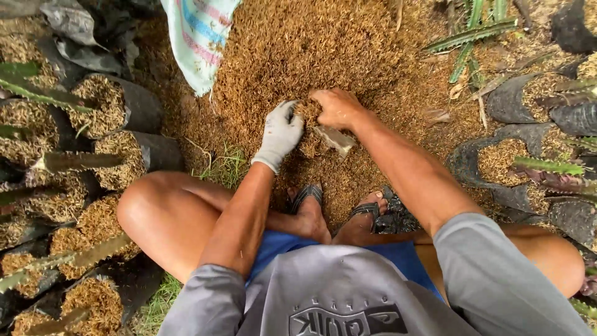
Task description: Planting cactus cuttings into small plastic bags filled with a soil and rice husk mixture.
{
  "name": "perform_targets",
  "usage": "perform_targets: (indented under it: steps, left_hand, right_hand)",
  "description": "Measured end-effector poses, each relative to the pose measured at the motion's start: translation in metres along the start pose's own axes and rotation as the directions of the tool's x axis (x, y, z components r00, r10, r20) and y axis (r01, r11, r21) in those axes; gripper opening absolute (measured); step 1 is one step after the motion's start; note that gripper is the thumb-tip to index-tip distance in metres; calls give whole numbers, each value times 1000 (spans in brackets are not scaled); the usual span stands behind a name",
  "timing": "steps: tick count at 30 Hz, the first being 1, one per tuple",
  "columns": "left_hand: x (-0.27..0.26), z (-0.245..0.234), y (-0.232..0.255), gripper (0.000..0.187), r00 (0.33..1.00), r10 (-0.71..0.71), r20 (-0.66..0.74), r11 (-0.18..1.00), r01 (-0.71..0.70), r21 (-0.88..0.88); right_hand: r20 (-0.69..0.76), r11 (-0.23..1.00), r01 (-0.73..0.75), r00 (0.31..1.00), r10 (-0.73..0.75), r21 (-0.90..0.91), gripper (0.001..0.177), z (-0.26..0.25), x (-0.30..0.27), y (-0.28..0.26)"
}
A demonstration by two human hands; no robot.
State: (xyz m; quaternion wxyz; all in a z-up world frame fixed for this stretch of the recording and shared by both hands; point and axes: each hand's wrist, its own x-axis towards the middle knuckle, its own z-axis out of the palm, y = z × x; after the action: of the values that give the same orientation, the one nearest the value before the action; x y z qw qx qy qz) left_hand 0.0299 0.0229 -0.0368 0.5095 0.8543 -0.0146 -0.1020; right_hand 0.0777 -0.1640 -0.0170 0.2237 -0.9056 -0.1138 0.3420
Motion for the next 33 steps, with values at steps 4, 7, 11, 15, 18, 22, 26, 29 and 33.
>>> perform_targets:
  steps: [4, 7, 11, 15, 18, 22, 26, 29, 33]
  left_hand:
    - [-12, -39, 46, 56, 970, -188, 153, 974, 204, -100]
    - [-14, -22, 7, 88, 923, -239, 303, 968, 200, 154]
    - [-16, -37, 7, 61, 940, -268, 212, 929, 194, 315]
    - [-33, -83, 83, 83, 795, -435, 423, 892, 314, 326]
    - [-39, -57, 74, 93, 781, -439, 444, 878, 266, 398]
    - [-27, -22, 17, 99, 788, -463, 405, 863, 299, 407]
    - [-29, -4, 22, 85, 817, -527, 233, 825, 426, 371]
    - [-35, -8, 34, 65, 810, -568, 150, 819, 537, 201]
    - [-57, -15, 70, 58, 813, -555, 177, 831, 550, 79]
  right_hand:
    - [159, 863, -145, 984, 76, 484, 52, -63, -65, -56]
    - [87, 714, -123, 992, 88, 689, 46, -47, -68, -55]
    - [-64, 763, -102, 981, 185, 638, 38, -27, -91, -34]
    - [80, 319, -203, 930, 359, 926, 49, -43, -149, -90]
    - [156, 292, -224, 958, 239, 930, 62, 25, -86, 6]
    - [238, 154, -272, 949, 207, 950, 83, 35, -60, 7]
    - [88, 153, -164, 907, 411, 974, 56, 36, -69, -11]
    - [-3, 405, -165, 924, 382, 899, 46, 21, -103, -45]
    - [223, 332, -426, 834, 505, 842, 39, 26, -97, -56]
